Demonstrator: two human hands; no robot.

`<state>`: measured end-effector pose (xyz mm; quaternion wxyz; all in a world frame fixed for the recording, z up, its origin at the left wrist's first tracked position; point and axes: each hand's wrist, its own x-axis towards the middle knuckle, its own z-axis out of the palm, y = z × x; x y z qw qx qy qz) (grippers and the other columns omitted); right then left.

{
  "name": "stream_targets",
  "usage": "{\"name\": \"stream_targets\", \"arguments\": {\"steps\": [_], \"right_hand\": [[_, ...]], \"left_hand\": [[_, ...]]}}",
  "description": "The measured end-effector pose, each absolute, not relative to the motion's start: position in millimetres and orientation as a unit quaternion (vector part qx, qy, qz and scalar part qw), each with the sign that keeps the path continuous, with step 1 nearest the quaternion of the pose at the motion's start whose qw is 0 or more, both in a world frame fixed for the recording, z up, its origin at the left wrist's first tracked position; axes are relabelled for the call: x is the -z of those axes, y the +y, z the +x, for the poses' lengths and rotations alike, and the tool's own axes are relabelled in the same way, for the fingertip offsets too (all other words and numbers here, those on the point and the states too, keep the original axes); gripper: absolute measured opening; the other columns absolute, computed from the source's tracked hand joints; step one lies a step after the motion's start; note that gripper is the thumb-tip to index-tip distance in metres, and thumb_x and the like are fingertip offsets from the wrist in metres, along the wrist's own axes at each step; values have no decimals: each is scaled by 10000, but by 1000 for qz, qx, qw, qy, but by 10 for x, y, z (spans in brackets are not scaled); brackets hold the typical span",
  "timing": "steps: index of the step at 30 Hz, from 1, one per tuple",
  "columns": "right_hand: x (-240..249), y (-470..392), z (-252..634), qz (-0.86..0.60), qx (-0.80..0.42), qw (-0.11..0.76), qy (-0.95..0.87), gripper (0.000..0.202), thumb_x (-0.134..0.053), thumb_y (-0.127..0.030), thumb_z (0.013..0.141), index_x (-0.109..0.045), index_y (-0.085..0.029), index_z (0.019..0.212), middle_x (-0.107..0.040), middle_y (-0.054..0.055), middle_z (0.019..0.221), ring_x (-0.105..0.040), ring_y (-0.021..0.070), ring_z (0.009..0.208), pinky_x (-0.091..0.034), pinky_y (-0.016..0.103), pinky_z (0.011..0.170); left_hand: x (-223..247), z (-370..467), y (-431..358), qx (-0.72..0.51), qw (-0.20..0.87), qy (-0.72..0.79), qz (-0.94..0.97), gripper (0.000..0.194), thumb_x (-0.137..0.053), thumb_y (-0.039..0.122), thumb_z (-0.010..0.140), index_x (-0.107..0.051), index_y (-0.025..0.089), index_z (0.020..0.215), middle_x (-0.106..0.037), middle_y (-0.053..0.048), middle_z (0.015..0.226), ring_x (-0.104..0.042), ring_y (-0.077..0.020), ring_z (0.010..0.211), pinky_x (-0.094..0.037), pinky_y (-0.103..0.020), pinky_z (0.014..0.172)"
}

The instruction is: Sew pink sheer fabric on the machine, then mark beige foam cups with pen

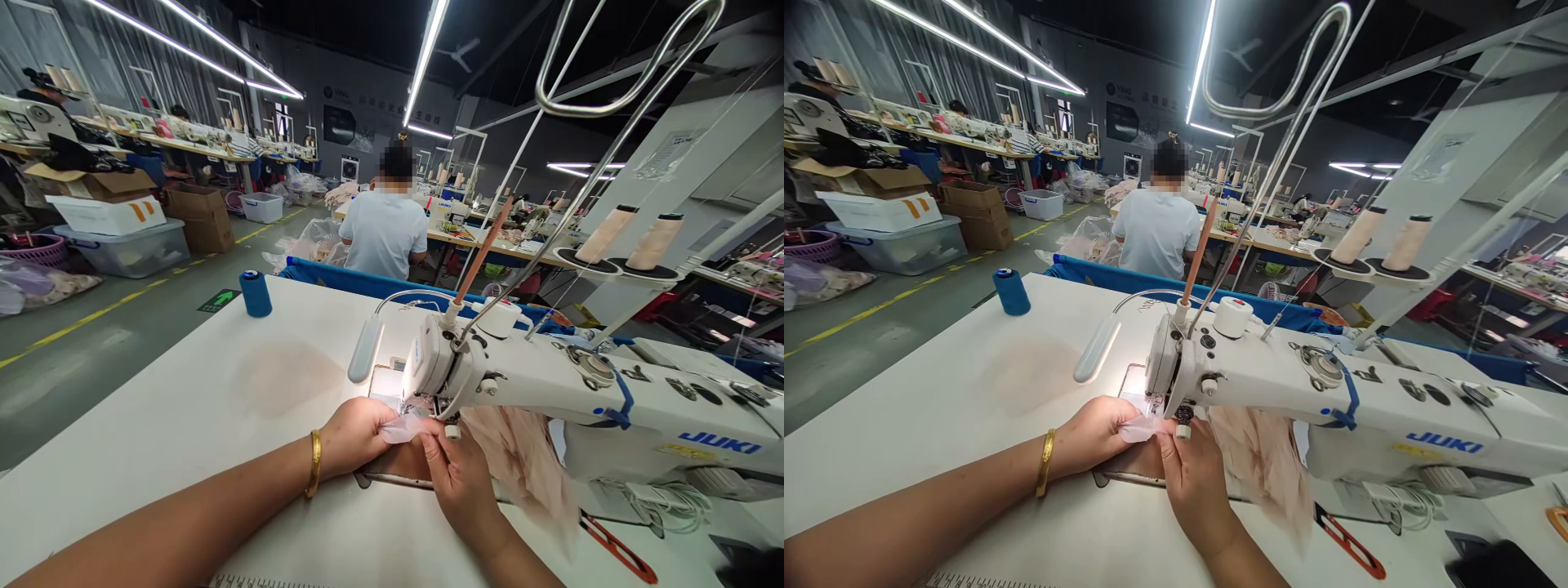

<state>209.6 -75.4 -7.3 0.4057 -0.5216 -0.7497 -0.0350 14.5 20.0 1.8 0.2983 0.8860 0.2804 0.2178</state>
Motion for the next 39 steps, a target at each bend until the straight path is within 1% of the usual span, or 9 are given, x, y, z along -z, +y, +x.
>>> {"name": "stream_targets", "arguments": {"steps": [6, 9, 14, 18, 24, 28, 31, 37, 39], "right_hand": [[95, -787, 2155, -490, 7, 337, -804, 258, -373, -205, 1108, -590, -221, 969, -720, 43, 863, -649, 227, 750, -475, 347, 706], [35, -883, 2193, -446, -34, 261, -855, 171, -438, -181, 1081, -589, -222, 1015, -697, 34, 911, -616, 223, 809, -440, 339, 730], [-86, -1004, 2203, -445, -46, 220, -867, 133, -526, -126, 1006, -621, -216, 1027, -654, 33, 917, -562, 231, 860, -404, 360, 796], [-84, -986, 2192, -448, -43, 224, -865, 157, -530, -105, 989, -631, -217, 1035, -666, 29, 931, -575, 225, 866, -398, 363, 805], [2, -927, 2209, -445, -7, 235, -864, 257, -528, -73, 983, -637, -217, 1166, -727, 44, 1034, -634, 233, 900, -439, 361, 785], [85, -845, 2223, -443, 26, 251, -860, 327, -518, -55, 987, -633, -208, 1252, -746, 79, 1098, -663, 249, 930, -496, 343, 743], [150, -780, 2231, -445, 27, 267, -855, 328, -473, -55, 1010, -651, -231, 1222, -761, 78, 1072, -692, 249, 947, -532, 334, 732], [196, -724, 2215, -514, -3, 344, -786, 259, -435, -214, 1092, -673, -247, 1189, -787, 77, 1061, -738, 255, 916, -589, 368, 780], [182, -717, 2193, -531, 6, 360, -767, 263, -436, -252, 1106, -689, -240, 1176, -794, 76, 1025, -741, 262, 904, -592, 381, 800]], "left_hand": [[0, 100, 167, -234, 244, 226, 914, 297, -625, 326, 933, -693, 211, 667, -668, -20, 794, -592, -181, 760, -390, -297, 676], [5, 35, 71, -274, 169, 156, 934, 156, -668, 222, 906, -727, 234, 762, -737, -7, 921, -629, -209, 887, -410, -348, 799], [-14, -43, -64, -285, 131, 79, 946, 205, -571, 7, 833, -599, 201, 771, -787, 62, 914, -656, -146, 799, -420, -351, 850], [-15, -36, -41, -302, 104, 83, 944, 238, -522, -17, 837, -547, 200, 745, -775, 70, 864, -633, -136, 737, -410, -355, 831], [38, -44, 75, -271, 96, 104, 952, 207, -588, -5, 716, -557, 197, 750, -757, 38, 873, -620, -155, 732, -406, -373, 812], [53, -23, 108, -249, 66, 142, 956, 166, -577, 62, 872, -643, 214, 868, -715, -10, 870, -600, -189, 791, -416, -370, 808], [63, 17, 125, -246, 54, 161, 954, 187, -540, 108, 944, -686, 224, 925, -673, -25, 859, -564, -207, 798, -419, -353, 781], [42, 94, 200, -239, 176, 224, 928, 273, -559, 75, 826, -702, 205, 1017, -658, -40, 943, -607, -206, 871, -466, -299, 773], [20, 116, 226, -241, 202, 240, 919, 221, -532, 80, 827, -698, 204, 906, -619, -28, 871, -593, -193, 817, -463, -283, 731]]}}
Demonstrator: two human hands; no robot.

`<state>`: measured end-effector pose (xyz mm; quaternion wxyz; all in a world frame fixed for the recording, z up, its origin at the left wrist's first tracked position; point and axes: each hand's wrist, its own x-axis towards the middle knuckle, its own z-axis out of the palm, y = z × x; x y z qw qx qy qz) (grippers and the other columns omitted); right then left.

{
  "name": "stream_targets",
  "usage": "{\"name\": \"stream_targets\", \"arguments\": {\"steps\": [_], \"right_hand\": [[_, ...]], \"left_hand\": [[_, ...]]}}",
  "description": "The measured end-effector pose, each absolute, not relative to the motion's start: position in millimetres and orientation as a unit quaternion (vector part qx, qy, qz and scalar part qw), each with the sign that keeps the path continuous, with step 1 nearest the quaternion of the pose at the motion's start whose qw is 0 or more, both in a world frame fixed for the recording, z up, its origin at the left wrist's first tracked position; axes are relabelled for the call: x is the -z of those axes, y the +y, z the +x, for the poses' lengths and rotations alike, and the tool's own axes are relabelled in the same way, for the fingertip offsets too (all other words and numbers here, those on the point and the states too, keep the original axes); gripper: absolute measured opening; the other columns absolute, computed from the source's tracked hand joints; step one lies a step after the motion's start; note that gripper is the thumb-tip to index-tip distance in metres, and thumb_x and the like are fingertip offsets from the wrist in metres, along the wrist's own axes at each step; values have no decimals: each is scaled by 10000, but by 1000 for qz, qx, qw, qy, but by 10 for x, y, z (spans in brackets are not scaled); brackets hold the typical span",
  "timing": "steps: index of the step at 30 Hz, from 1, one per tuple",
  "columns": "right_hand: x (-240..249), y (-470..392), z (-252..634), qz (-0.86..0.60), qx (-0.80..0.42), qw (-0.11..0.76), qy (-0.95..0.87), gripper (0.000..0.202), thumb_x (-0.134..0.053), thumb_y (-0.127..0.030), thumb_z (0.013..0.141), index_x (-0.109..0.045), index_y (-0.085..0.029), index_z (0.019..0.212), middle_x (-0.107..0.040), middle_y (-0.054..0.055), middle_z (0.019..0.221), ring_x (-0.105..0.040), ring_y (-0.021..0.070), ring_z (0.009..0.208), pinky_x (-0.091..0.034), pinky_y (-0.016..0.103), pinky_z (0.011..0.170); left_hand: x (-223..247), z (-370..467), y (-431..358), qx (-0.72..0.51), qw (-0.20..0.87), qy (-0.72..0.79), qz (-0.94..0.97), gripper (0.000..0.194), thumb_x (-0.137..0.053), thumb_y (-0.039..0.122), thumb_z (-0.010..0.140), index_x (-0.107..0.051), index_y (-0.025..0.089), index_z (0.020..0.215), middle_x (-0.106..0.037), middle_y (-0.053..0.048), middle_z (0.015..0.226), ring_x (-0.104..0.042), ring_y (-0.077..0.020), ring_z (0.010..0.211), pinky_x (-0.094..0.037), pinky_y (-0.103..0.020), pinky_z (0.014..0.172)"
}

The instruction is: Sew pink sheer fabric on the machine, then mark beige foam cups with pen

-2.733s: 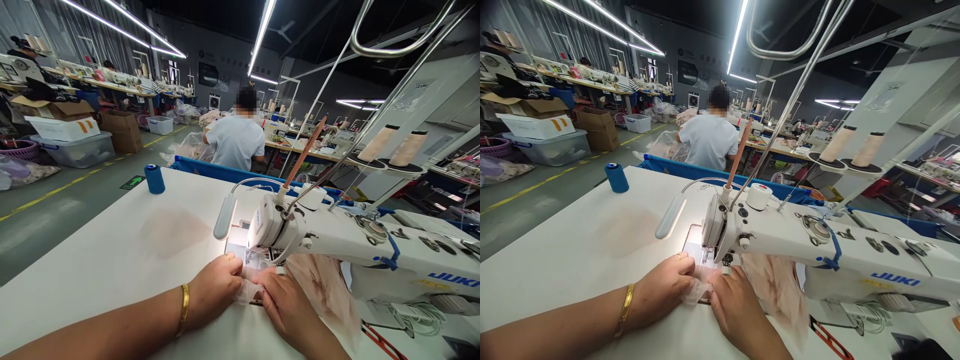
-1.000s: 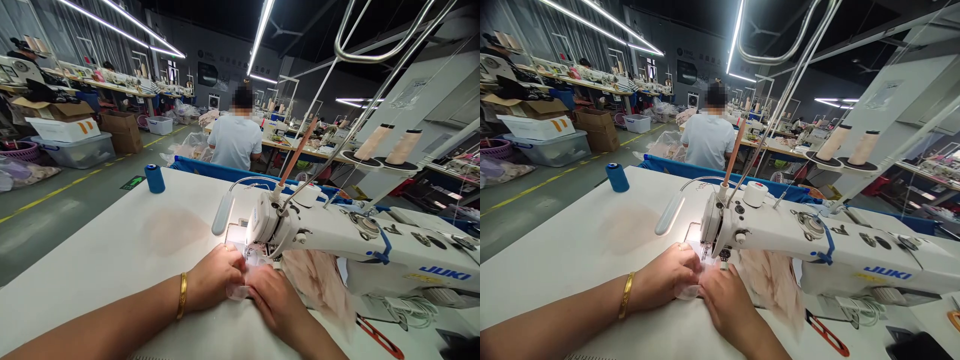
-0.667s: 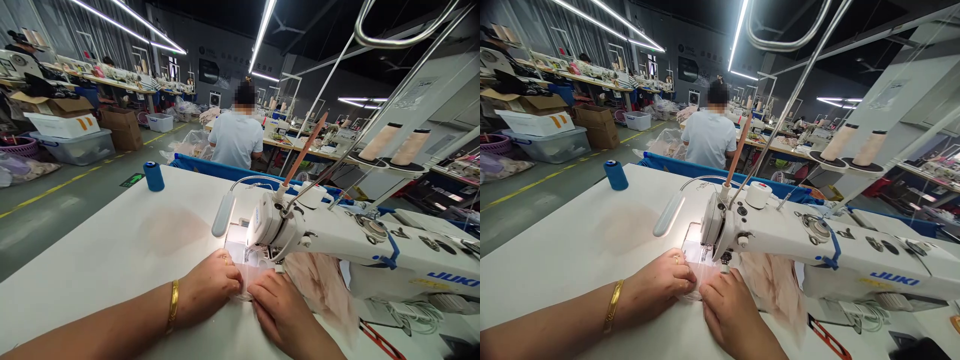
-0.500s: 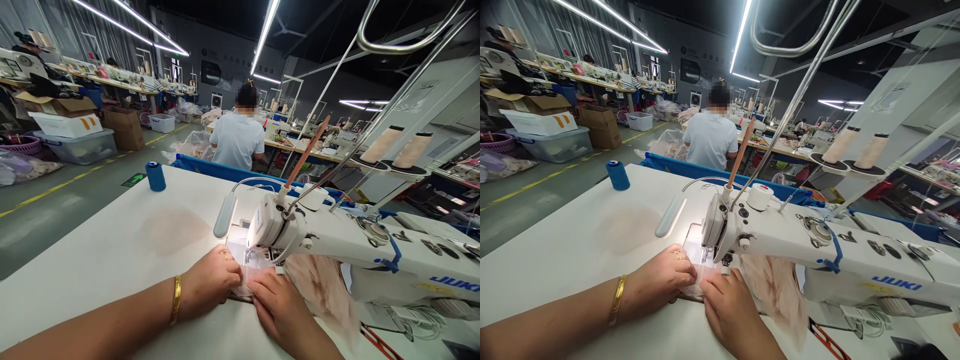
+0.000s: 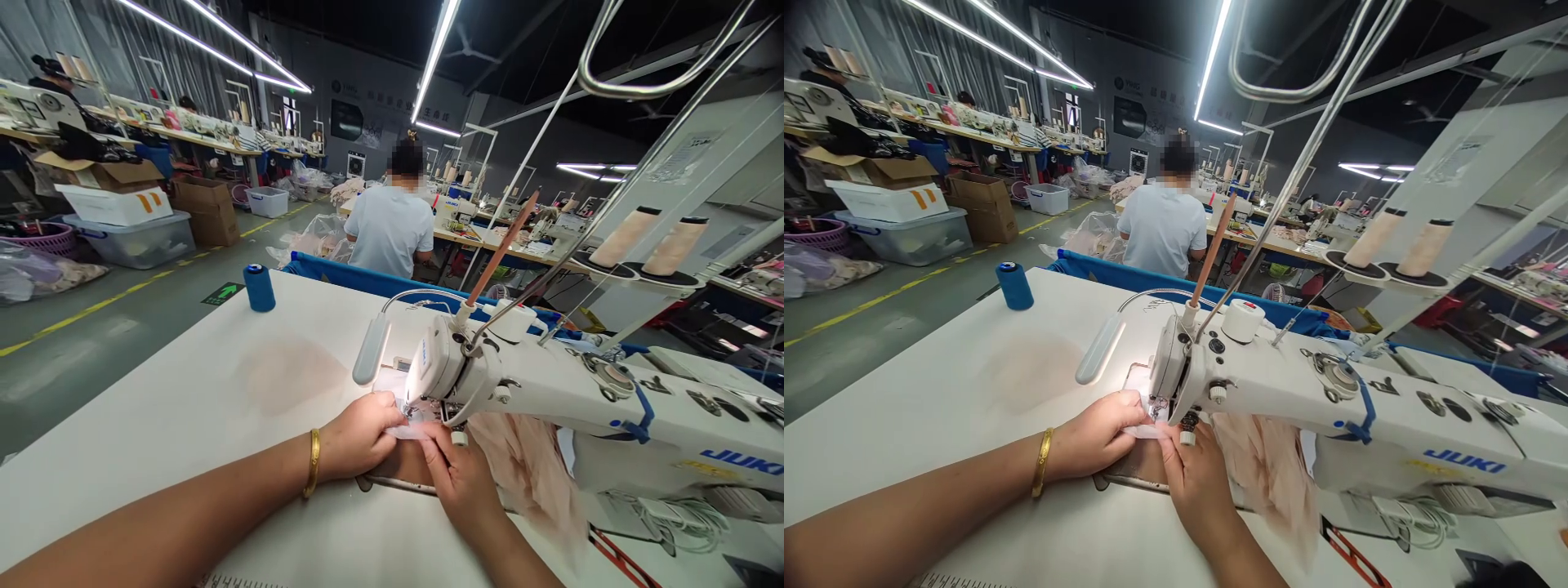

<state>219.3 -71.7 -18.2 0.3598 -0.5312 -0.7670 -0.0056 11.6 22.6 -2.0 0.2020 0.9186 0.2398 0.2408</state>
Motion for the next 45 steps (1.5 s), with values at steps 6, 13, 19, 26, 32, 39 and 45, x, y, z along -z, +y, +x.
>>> {"name": "stream_targets", "arguments": {"steps": [6, 13, 19, 26, 32, 39, 45], "right_hand": [[161, -705, 2160, -537, 4, 367, -760, 287, -406, -276, 1119, -688, -228, 1144, -779, 83, 974, -721, 267, 874, -571, 379, 783], [104, -862, 2189, -456, 13, 244, -856, 237, -461, -86, 1016, -634, -215, 1114, -732, 64, 972, -653, 253, 860, -480, 356, 731], [47, -942, 2190, -449, 32, 245, -859, 251, -535, -51, 950, -634, -217, 1111, -738, 43, 994, -627, 241, 857, -425, 361, 731], [68, -872, 2188, -457, 65, 251, -851, 310, -522, -55, 954, -647, -197, 1201, -765, 76, 1104, -663, 269, 920, -506, 381, 787], [89, -839, 2190, -465, 81, 241, -848, 358, -490, -30, 938, -644, -169, 1230, -776, 110, 1114, -711, 277, 928, -549, 376, 742], [83, -845, 2182, -469, 91, 243, -844, 321, -487, -40, 944, -672, -169, 1172, -785, 112, 1119, -716, 287, 944, -589, 396, 759], [167, -815, 2208, -479, 96, 225, -843, 397, -455, -22, 934, -660, -173, 1239, -782, 117, 1173, -719, 300, 991, -609, 398, 729]], "left_hand": [[-41, 162, 241, -238, 217, 232, 918, 210, -501, 110, 880, -627, 197, 737, -601, -17, 831, -575, -175, 781, -456, -274, 711], [-6, 30, 23, -257, 114, 153, 947, 185, -574, 127, 923, -660, 197, 774, -717, -32, 925, -621, -202, 854, -433, -351, 806], [20, -55, -60, -250, 85, 116, 957, 225, -524, 4, 874, -601, 201, 797, -749, 24, 867, -626, -162, 760, -417, -366, 804], [46, -35, 59, -237, 76, 121, 961, 201, -609, 8, 790, -615, 206, 830, -758, 6, 888, -640, -185, 775, -409, -385, 820], [10, -22, 117, -247, 82, 104, 960, 181, -589, 33, 881, -598, 200, 812, -769, -10, 936, -661, -188, 833, -423, -379, 874], [9, -33, 138, -248, 74, 102, 960, 222, -606, 42, 874, -552, 205, 735, -759, 5, 843, -629, -176, 751, -435, -379, 852], [26, -22, 196, -255, 67, 110, 958, 255, -571, 34, 913, -570, 211, 728, -772, 0, 888, -654, -180, 791, -447, -383, 892]]}}
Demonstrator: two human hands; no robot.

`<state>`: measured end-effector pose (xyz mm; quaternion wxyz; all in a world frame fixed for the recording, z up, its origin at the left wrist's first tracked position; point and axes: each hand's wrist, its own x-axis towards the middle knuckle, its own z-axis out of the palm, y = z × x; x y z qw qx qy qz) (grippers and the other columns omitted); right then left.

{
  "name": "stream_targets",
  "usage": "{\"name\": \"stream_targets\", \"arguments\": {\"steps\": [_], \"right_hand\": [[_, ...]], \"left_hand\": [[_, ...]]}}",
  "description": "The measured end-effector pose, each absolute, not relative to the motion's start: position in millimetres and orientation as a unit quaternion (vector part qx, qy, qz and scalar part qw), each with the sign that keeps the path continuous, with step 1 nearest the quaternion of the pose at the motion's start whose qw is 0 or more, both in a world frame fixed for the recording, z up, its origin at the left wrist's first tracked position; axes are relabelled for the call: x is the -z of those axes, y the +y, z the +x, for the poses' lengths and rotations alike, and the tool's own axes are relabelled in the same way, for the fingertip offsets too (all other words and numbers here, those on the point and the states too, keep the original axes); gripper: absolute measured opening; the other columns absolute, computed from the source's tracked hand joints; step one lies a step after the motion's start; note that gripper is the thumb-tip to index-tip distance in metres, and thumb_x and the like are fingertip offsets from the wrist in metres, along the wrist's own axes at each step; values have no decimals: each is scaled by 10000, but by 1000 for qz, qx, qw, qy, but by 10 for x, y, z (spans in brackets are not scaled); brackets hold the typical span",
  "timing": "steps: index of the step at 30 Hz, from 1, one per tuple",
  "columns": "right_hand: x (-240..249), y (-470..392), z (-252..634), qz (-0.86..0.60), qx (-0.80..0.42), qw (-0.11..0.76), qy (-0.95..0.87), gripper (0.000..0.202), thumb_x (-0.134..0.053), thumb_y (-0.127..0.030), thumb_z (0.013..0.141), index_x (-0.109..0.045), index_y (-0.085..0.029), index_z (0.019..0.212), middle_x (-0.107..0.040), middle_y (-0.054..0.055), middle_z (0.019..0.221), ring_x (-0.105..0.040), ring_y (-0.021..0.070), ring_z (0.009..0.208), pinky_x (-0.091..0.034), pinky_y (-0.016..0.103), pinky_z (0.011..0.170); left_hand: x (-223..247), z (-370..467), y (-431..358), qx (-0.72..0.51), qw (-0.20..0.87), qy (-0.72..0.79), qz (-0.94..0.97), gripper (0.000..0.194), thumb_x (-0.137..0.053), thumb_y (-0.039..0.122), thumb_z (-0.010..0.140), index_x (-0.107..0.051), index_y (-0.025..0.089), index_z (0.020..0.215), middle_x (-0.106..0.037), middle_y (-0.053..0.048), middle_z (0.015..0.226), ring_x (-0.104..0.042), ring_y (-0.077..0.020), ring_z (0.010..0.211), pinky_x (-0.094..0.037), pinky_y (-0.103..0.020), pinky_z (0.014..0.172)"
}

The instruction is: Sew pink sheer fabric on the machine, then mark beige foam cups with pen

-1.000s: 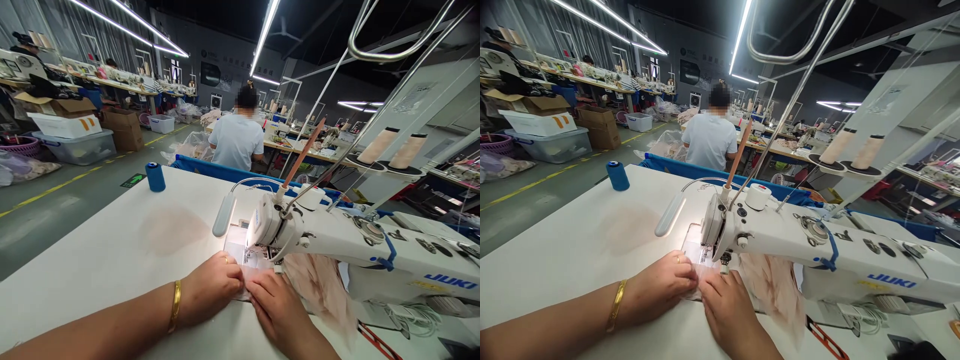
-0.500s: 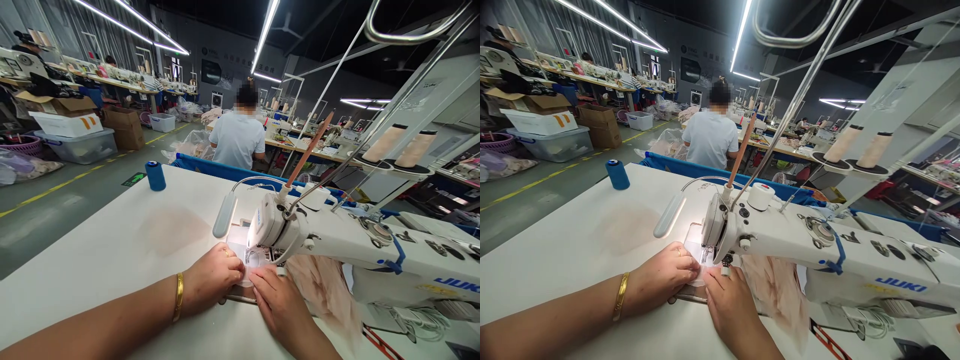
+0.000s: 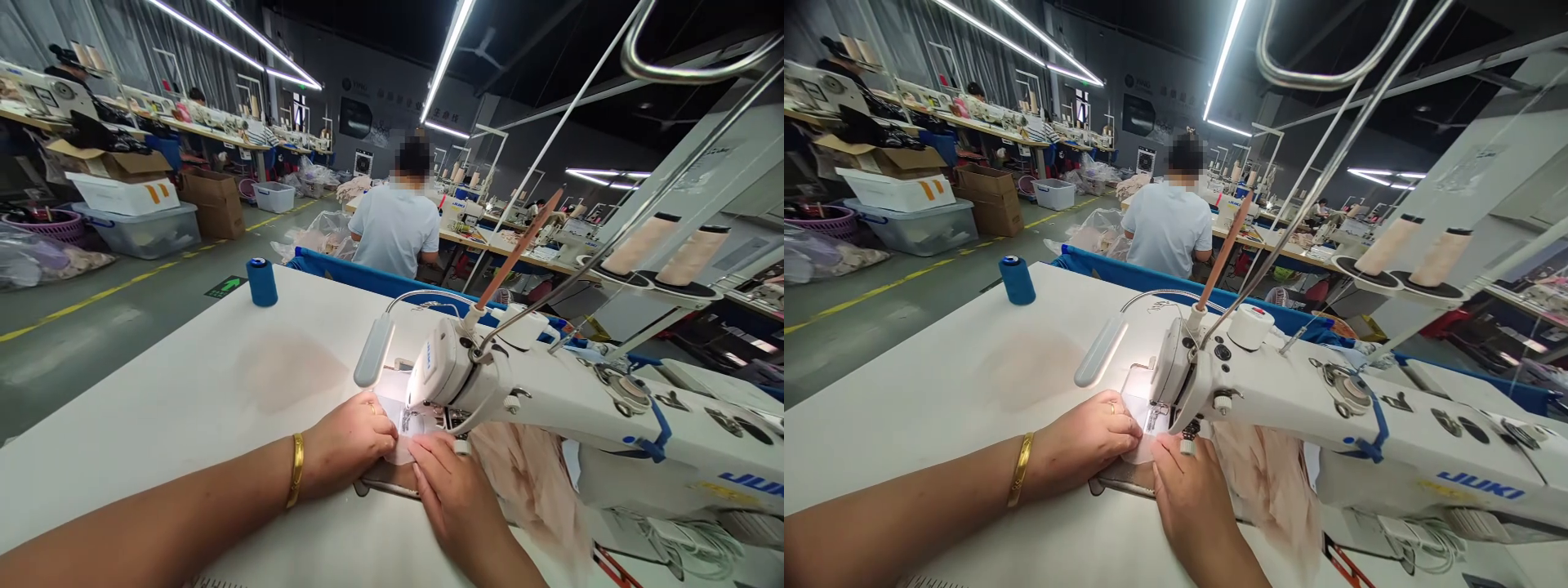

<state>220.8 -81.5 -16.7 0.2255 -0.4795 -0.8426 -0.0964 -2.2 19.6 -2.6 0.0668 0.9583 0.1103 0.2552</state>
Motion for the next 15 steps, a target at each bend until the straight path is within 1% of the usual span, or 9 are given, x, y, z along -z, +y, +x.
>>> {"name": "stream_targets", "arguments": {"steps": [3, 5, 7, 11, 15], "right_hand": [[232, -791, 2239, -490, 95, 225, -837, 406, -473, -66, 970, -662, -208, 1300, -779, 123, 1184, -725, 305, 1018, -617, 411, 755], [266, -775, 2252, -496, 89, 232, -832, 418, -489, -100, 992, -658, -239, 1347, -779, 122, 1176, -728, 303, 1033, -622, 419, 788], [291, -760, 2254, -501, 86, 237, -828, 424, -488, -110, 1000, -652, -247, 1366, -773, 123, 1195, -726, 304, 1056, -626, 421, 802], [323, -740, 2242, -507, 88, 235, -825, 437, -463, -84, 985, -627, -192, 1376, -758, 150, 1244, -720, 326, 1098, -641, 432, 773], [338, -734, 2241, -508, 90, 232, -824, 456, -442, -81, 993, -582, -161, 1420, -723, 176, 1337, -723, 340, 1127, -649, 488, 835]], "left_hand": [[16, -10, 225, -248, 56, 119, 960, 282, -521, 54, 969, -587, 206, 740, -780, 5, 906, -657, -178, 805, -439, -381, 906], [8, -2, 243, -243, 52, 124, 961, 292, -501, 77, 994, -592, 202, 746, -783, 11, 910, -656, -176, 808, -433, -375, 893], [2, 5, 262, -247, 46, 130, 959, 308, -480, 85, 1013, -591, 195, 747, -786, 12, 921, -663, -178, 824, -427, -369, 881], [7, 12, 299, -259, 40, 138, 955, 308, -497, 65, 995, -584, 191, 728, -776, 20, 892, -656, -182, 815, -424, -358, 859], [29, 18, 322, -258, 40, 144, 955, 302, -502, 69, 993, -592, 195, 734, -769, 23, 892, -640, -176, 811, -428, -343, 859]]}}
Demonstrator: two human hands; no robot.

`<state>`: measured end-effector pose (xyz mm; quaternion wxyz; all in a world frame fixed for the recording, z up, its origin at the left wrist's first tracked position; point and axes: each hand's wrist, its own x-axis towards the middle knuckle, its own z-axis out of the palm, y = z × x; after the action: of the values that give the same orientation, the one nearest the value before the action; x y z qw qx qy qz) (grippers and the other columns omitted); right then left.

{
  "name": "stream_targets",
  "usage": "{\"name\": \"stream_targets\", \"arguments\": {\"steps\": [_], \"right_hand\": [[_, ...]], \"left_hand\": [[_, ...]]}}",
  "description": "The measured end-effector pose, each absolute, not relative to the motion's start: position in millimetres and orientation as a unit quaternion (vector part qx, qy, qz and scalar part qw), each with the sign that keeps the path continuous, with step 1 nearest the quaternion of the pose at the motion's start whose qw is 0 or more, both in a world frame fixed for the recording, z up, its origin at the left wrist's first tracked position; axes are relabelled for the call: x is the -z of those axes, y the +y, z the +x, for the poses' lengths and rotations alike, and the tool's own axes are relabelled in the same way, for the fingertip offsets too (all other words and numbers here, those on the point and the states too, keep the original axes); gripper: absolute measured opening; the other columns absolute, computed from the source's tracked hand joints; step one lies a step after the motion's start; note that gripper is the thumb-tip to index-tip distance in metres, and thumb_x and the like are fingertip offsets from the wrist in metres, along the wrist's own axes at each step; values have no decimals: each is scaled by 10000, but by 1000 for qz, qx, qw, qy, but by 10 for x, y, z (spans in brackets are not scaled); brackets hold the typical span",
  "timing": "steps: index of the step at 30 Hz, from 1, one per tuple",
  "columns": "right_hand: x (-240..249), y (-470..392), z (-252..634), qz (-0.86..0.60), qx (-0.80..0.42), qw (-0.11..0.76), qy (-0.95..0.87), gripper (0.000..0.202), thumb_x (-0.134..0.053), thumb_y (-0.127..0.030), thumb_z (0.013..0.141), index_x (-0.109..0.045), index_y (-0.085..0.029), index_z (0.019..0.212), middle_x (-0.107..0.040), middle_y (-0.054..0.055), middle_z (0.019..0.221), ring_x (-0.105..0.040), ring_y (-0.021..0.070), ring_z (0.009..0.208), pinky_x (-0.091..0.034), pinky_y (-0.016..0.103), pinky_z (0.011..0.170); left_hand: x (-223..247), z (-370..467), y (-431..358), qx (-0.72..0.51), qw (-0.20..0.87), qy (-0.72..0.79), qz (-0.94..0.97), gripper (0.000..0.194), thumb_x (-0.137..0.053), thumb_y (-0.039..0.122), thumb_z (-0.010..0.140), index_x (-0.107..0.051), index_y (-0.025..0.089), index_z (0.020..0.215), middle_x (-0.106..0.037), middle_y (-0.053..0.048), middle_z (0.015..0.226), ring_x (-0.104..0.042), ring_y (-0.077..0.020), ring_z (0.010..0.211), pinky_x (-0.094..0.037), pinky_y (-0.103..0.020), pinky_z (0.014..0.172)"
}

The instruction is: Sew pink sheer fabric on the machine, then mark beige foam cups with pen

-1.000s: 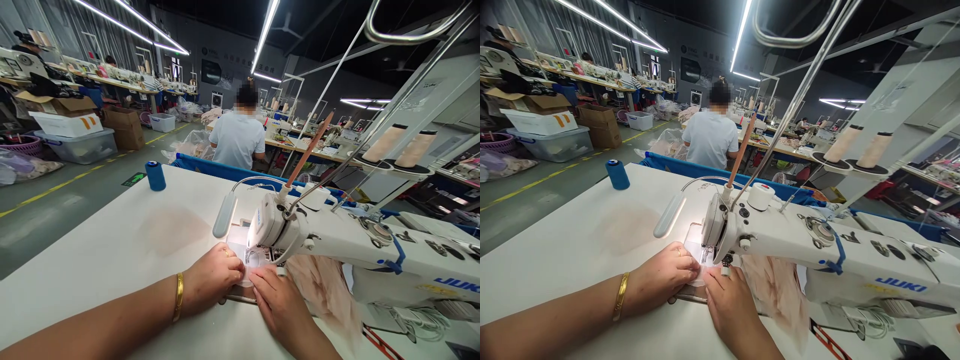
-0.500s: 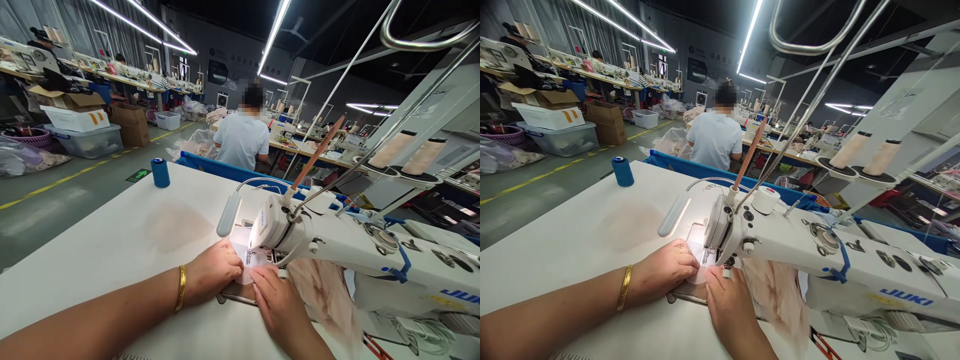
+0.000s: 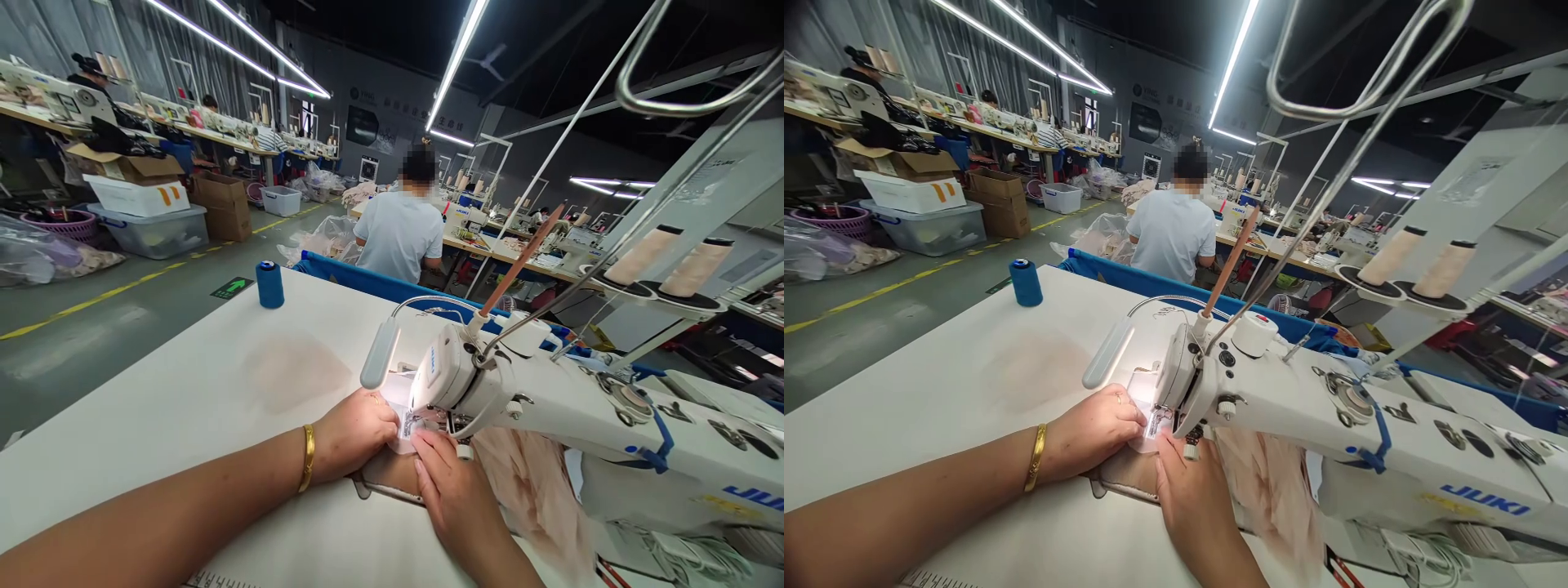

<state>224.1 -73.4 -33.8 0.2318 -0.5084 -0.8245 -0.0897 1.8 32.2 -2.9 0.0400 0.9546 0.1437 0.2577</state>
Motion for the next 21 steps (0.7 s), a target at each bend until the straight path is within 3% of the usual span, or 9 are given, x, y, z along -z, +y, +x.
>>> {"name": "stream_targets", "arguments": {"steps": [4, 8, 10, 15, 18, 21], "right_hand": [[338, -725, 2261, -516, 74, 222, -824, 473, -441, -108, 1008, -568, -187, 1457, -718, 167, 1355, -727, 334, 1145, -646, 500, 873], [315, -702, 2319, -532, 82, 205, -818, 467, -430, -130, 1029, -570, -181, 1471, -722, 188, 1330, -721, 351, 1164, -624, 546, 927], [280, -704, 2345, -537, 96, 207, -812, 486, -435, -131, 1024, -548, -191, 1493, -703, 195, 1360, -706, 362, 1194, -609, 562, 950], [140, -775, 2276, -448, 69, 268, -850, 554, -425, -38, 979, -453, -201, 1507, -725, 149, 1306, -700, 281, 1185, -613, 437, 929], [90, -801, 2199, -413, 21, 267, -871, 525, -446, -23, 944, -488, -193, 1438, -728, 126, 1244, -679, 280, 1155, -596, 426, 929], [85, -790, 2230, -456, -1, 225, -861, 376, -465, -24, 918, -630, -223, 1192, -724, 90, 1045, -668, 269, 912, -583, 395, 779]], "left_hand": [[9, 19, 309, -249, 38, 164, 954, 288, -510, 99, 981, -597, 196, 724, -741, -26, 936, -640, -201, 887, -444, -355, 886], [-121, 26, 240, -180, 49, 233, 954, 52, -637, 218, 920, -657, 172, 934, -708, -90, 1038, -633, -260, 958, -473, -404, 885], [-223, 38, 175, -127, 45, 286, 949, 209, -685, 345, 908, -673, 155, 996, -693, -109, 1038, -626, -291, 947, -484, -438, 852], [-501, 44, -24, -57, 51, 324, 943, 368, -704, 514, 885, -682, 177, 738, -669, -111, 989, -621, -334, 1002, -490, -475, 864], [-603, 1, -93, -27, 110, 288, 951, 333, -760, 525, 845, -702, 198, 821, -683, -77, 963, -642, -279, 906, -501, -396, 791], [-596, -46, -99, -11, 156, 286, 945, 218, -691, 419, 918, -697, 202, 945, -701, -57, 951, -657, -230, 812, -470, -328, 674]]}}
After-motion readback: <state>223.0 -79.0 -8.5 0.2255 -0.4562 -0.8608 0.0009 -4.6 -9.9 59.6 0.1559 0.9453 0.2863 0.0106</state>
